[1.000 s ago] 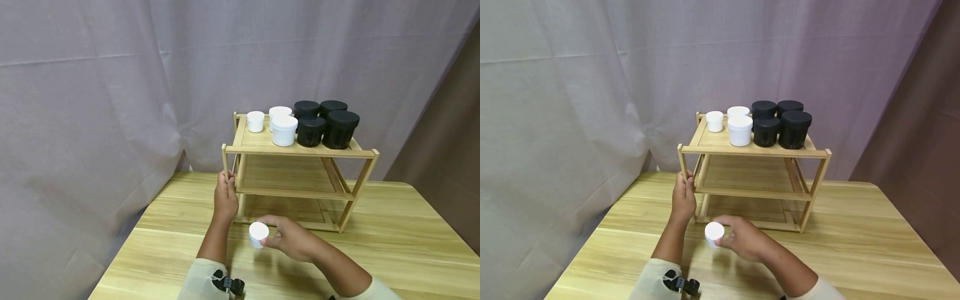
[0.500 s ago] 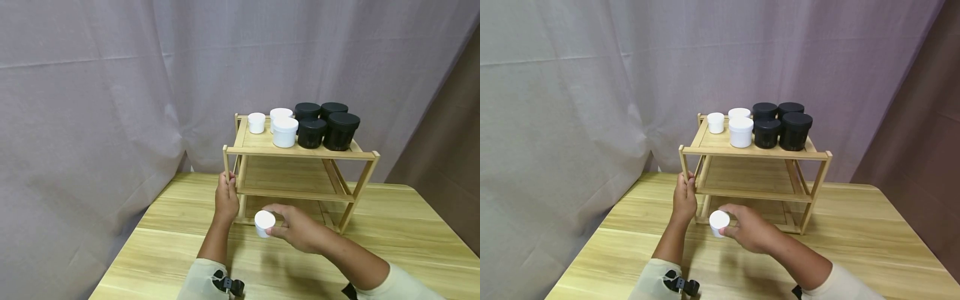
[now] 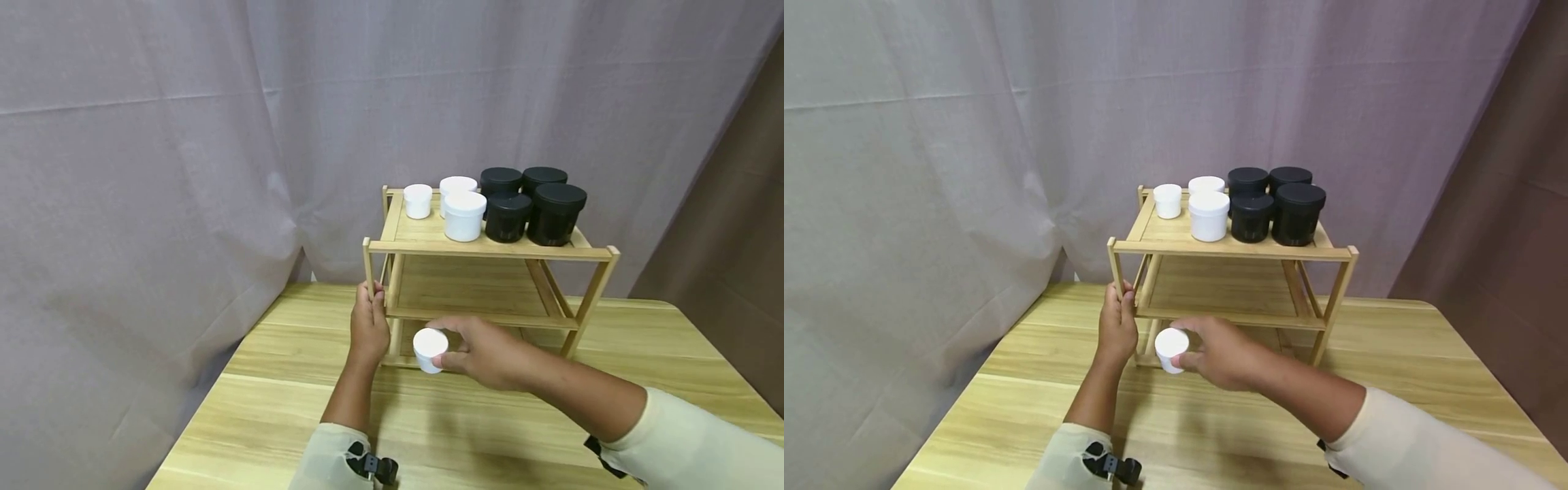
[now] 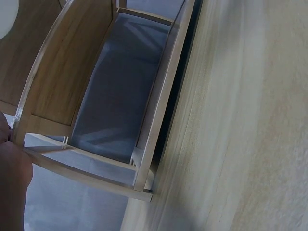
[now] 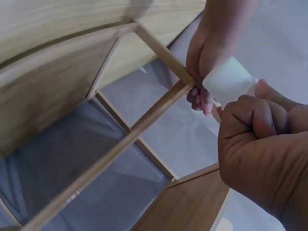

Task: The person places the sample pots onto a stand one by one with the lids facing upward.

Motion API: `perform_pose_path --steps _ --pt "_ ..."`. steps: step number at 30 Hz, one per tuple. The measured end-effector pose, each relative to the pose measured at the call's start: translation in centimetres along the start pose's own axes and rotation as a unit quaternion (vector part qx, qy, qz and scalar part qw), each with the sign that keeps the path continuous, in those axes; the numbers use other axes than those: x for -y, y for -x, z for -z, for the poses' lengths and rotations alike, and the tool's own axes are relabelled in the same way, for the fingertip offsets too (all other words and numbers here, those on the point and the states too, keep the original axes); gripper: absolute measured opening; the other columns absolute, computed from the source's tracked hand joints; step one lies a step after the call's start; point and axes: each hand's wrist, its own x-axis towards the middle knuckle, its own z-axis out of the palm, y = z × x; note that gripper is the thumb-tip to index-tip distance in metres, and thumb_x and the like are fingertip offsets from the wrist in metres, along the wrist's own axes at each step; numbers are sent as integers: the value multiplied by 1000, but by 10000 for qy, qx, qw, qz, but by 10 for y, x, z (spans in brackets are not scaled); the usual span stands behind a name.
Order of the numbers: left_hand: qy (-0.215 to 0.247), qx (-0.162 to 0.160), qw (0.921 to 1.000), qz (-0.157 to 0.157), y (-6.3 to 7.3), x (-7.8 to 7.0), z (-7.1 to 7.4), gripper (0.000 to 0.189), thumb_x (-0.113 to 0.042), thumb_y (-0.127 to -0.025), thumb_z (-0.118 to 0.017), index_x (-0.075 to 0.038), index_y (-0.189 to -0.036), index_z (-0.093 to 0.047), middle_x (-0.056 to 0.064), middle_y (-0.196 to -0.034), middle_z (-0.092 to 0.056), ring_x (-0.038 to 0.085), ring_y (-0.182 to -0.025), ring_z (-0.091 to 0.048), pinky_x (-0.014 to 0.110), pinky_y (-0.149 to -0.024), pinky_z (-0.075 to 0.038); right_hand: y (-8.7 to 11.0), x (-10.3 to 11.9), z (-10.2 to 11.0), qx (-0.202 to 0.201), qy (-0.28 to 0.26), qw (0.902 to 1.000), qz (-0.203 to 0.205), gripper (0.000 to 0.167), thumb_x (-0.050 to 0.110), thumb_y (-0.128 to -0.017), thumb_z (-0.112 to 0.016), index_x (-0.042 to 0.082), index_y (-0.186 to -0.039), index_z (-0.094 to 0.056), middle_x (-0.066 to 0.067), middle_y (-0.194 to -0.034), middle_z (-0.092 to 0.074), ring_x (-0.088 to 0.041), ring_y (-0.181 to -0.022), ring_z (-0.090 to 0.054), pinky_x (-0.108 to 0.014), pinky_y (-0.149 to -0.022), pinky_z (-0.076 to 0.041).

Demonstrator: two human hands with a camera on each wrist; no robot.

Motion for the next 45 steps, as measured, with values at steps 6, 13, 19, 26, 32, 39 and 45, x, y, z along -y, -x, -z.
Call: perform_pose_path --steps 6,13,19,26,32,39,45 --pt "11 17 10000 24 1 0 3 14 -8 -116 -46 0 -124 -54 12 -87 -54 14 -72 -46 25 -66 -42 -4 16 7 1 35 9998 -218 50 9 -98 -81 0 -144 -65 -14 -124 -74 -13 -78 -68 -27 -64 -54" --pt "-59 -38 9999 -104 -1 2 7 16 -8 -116 -46 3 -124 -54 16 -86 -56 13 -72 -47 24 -65 -43 -12 38 18 -24 258 9987 -449 46 13 -97 -83 5 -140 -69 -10 -127 -75 -11 -80 -65 -28 -70 -53" --pt "2 -55 10000 -67 -2 4 8 18 -7 -115 -46 6 -126 -53 18 -88 -56 15 -73 -47 24 -66 -43 -16 54 34 -79 313 9973 -653 47 18 -96 -85 8 -140 -69 -9 -119 -74 -16 -85 -62 -30 -74 -51" --pt "-20 -101 9999 -92 -1 2 6 14 -7 -115 -48 2 -123 -55 17 -89 -58 16 -73 -48 26 -67 -44 -18 72 58 112 264 9972 -694 52 21 -102 -79 8 -149 -63 -11 -126 -76 -18 -97 -66 -31 -83 -53" --pt "-10 -112 9999 -64 -1 1 8 14 -7 -115 -47 0 -123 -55 17 -89 -58 14 -73 -47 26 -67 -44 -26 85 74 -51 499 9960 -742 49 25 -103 -78 11 -148 -64 -12 -133 -73 -22 -112 -67 -35 -92 -54" --pt "75 -40 10000 16 -3 1 6 14 -8 -116 -46 0 -124 -54 14 -88 -56 14 -74 -48 25 -67 -44 -41 101 90 -286 444 9924 -1114 50 28 -106 -74 20 -153 -59 -16 -128 -61 -14 -63 -38 -29 -53 -33" --pt "28 -48 10000 24 -1 2 5 14 -8 -116 -46 -1 -123 -55 14 -88 -56 14 -73 -47 25 -67 -44 -55 105 103 -432 463 9910 -1178 46 30 -108 -70 21 -152 -60 -10 -105 -59 -13 -58 -34 -27 -51 -30"
